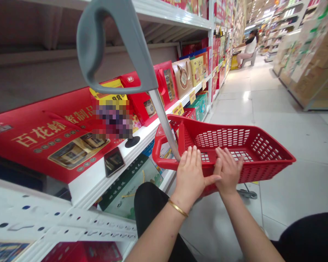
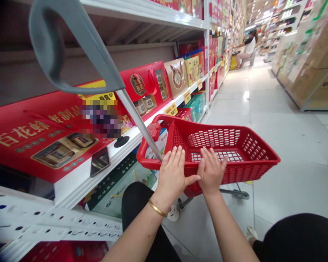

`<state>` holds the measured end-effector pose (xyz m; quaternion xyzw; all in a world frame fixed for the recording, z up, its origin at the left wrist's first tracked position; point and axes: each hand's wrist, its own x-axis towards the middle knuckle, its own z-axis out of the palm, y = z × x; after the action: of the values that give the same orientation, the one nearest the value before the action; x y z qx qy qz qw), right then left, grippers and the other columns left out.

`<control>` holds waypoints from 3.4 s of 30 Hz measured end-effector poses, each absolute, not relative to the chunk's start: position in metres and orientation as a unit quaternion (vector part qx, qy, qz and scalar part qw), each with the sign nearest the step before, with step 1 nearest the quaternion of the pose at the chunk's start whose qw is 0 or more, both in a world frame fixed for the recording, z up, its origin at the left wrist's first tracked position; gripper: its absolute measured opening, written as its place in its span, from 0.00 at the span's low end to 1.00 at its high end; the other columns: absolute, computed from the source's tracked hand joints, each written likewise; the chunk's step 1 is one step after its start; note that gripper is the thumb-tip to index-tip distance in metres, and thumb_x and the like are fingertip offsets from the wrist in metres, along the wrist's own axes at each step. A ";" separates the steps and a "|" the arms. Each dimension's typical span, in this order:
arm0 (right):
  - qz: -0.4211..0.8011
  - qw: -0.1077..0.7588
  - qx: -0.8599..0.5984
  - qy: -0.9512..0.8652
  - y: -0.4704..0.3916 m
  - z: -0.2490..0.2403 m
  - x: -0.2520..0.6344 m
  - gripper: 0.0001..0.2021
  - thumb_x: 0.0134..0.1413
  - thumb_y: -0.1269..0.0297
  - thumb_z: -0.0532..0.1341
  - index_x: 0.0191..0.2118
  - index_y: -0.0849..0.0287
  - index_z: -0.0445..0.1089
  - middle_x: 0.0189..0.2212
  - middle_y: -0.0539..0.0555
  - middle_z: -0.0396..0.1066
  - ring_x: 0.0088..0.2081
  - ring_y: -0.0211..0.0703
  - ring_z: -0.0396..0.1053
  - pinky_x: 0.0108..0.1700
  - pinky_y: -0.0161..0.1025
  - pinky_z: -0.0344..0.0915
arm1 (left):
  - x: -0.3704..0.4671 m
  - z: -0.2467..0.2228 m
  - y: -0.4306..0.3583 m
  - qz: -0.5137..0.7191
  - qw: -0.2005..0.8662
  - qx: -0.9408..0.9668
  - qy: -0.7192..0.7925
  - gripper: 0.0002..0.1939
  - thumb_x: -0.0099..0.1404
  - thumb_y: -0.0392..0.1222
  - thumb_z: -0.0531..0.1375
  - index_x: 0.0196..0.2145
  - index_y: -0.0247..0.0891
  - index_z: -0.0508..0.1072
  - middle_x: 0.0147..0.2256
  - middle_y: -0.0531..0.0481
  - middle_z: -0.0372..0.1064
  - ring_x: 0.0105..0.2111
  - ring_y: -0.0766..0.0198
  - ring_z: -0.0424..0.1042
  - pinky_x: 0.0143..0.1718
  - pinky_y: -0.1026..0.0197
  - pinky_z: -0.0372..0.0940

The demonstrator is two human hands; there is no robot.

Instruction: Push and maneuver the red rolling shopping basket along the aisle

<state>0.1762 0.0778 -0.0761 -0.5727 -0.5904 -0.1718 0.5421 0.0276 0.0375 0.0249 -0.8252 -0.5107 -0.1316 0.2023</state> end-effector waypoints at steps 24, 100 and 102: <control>-0.203 0.511 -0.515 -0.657 0.078 -0.077 0.174 0.20 0.70 0.64 0.54 0.64 0.53 0.68 0.57 0.55 0.76 0.64 0.52 0.69 0.74 0.68 0.33 | 0.023 0.026 0.034 -0.128 0.209 -0.829 -0.502 0.50 0.71 0.74 0.42 0.69 0.24 0.60 0.71 0.34 0.53 0.73 0.49 0.50 0.73 0.48 0.46; -0.153 0.549 -0.526 -0.632 0.070 -0.068 0.170 0.18 0.69 0.68 0.55 0.60 0.54 0.72 0.56 0.54 0.77 0.64 0.47 0.68 0.75 0.60 0.41 | 0.023 0.028 0.036 -0.119 0.193 -0.839 -0.494 0.47 0.73 0.70 0.44 0.69 0.23 0.61 0.70 0.32 0.54 0.73 0.46 0.49 0.74 0.43 0.40; -0.148 0.541 -0.505 -0.656 0.066 -0.064 0.156 0.18 0.69 0.67 0.56 0.61 0.53 0.70 0.57 0.53 0.76 0.64 0.45 0.69 0.76 0.59 0.38 | 0.021 0.028 0.036 -0.116 0.194 -0.841 -0.491 0.45 0.73 0.69 0.46 0.69 0.24 0.62 0.70 0.33 0.54 0.73 0.46 0.50 0.74 0.43 0.41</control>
<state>0.1556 0.0658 -0.0641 -0.5049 -0.6560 -0.1483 0.5411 0.0208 0.0356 0.0280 -0.8412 -0.4911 -0.1157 0.1943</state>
